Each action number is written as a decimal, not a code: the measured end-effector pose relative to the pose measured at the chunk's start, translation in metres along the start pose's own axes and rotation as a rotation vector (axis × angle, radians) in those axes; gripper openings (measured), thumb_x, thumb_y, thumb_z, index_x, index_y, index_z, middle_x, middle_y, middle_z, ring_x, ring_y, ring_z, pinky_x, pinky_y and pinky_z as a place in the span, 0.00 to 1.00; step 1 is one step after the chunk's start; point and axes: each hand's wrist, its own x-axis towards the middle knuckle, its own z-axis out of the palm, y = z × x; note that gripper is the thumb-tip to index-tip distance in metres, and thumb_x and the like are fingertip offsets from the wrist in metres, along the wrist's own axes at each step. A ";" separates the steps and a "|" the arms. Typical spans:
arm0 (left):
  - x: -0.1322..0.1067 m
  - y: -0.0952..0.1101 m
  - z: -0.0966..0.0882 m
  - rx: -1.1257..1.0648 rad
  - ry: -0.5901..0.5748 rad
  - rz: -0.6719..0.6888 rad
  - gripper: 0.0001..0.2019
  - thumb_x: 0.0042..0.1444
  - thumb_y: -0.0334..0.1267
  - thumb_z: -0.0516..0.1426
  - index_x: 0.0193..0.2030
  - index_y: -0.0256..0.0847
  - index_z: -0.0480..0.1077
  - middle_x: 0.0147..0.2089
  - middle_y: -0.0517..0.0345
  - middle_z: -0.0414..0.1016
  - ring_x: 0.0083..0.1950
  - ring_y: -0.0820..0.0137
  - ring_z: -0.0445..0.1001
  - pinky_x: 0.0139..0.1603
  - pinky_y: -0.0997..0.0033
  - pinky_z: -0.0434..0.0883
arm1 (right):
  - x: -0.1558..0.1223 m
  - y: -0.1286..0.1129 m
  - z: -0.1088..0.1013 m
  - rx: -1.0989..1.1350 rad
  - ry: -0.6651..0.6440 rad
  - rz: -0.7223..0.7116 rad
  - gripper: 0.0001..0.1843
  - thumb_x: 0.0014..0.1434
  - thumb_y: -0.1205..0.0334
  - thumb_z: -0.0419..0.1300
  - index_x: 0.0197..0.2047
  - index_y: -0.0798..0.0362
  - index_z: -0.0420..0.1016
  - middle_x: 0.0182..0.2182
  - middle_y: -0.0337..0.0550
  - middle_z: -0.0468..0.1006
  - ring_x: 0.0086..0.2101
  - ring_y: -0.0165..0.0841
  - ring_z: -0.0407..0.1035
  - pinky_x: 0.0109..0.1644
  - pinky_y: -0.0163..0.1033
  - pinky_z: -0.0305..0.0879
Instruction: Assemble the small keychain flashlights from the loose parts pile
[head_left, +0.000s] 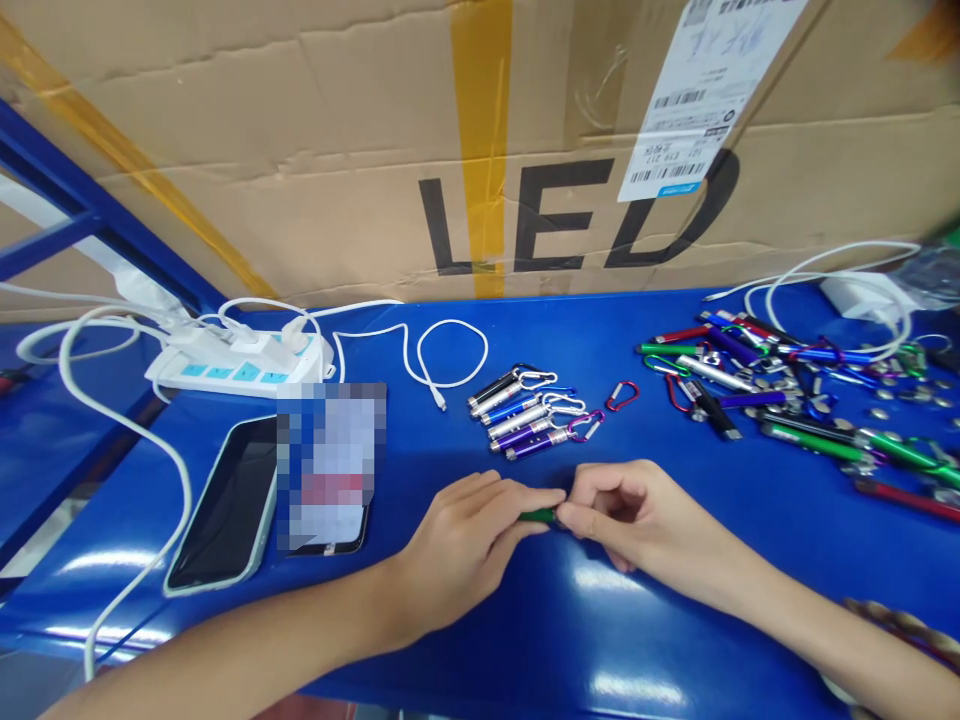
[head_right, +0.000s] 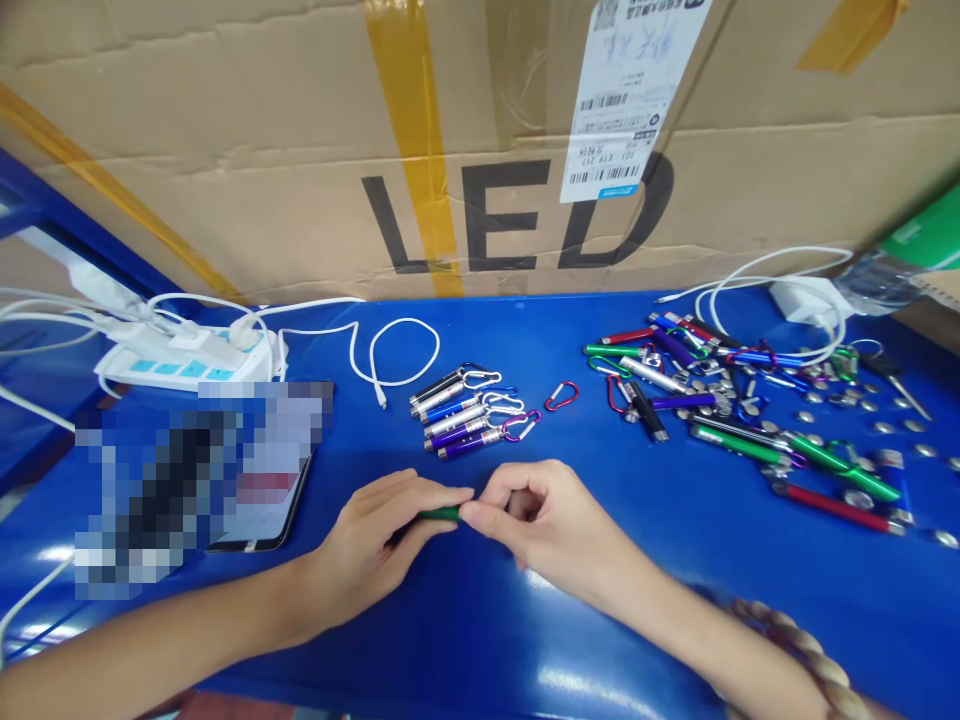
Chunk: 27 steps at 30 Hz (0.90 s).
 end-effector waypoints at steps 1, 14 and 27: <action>0.001 0.000 -0.001 -0.003 -0.021 0.006 0.10 0.62 0.29 0.51 0.50 0.38 0.66 0.36 0.57 0.78 0.32 0.72 0.73 0.35 0.72 0.68 | 0.000 0.001 0.000 0.001 0.000 -0.005 0.18 0.49 0.51 0.61 0.19 0.54 0.64 0.10 0.30 0.59 0.14 0.21 0.52 0.18 0.29 0.48; 0.005 -0.001 -0.005 -0.117 -0.014 -0.170 0.11 0.62 0.28 0.50 0.48 0.39 0.69 0.37 0.56 0.75 0.36 0.71 0.72 0.38 0.72 0.69 | -0.001 0.010 -0.004 -0.347 0.329 -0.530 0.07 0.52 0.59 0.64 0.33 0.52 0.78 0.23 0.37 0.73 0.19 0.22 0.63 0.21 0.27 0.62; 0.006 -0.004 -0.004 -0.156 -0.029 -0.167 0.11 0.61 0.27 0.51 0.47 0.39 0.69 0.38 0.56 0.76 0.38 0.70 0.72 0.40 0.72 0.69 | -0.002 0.016 -0.004 -0.408 0.374 -0.727 0.07 0.50 0.64 0.66 0.36 0.51 0.79 0.27 0.38 0.75 0.20 0.22 0.64 0.21 0.28 0.63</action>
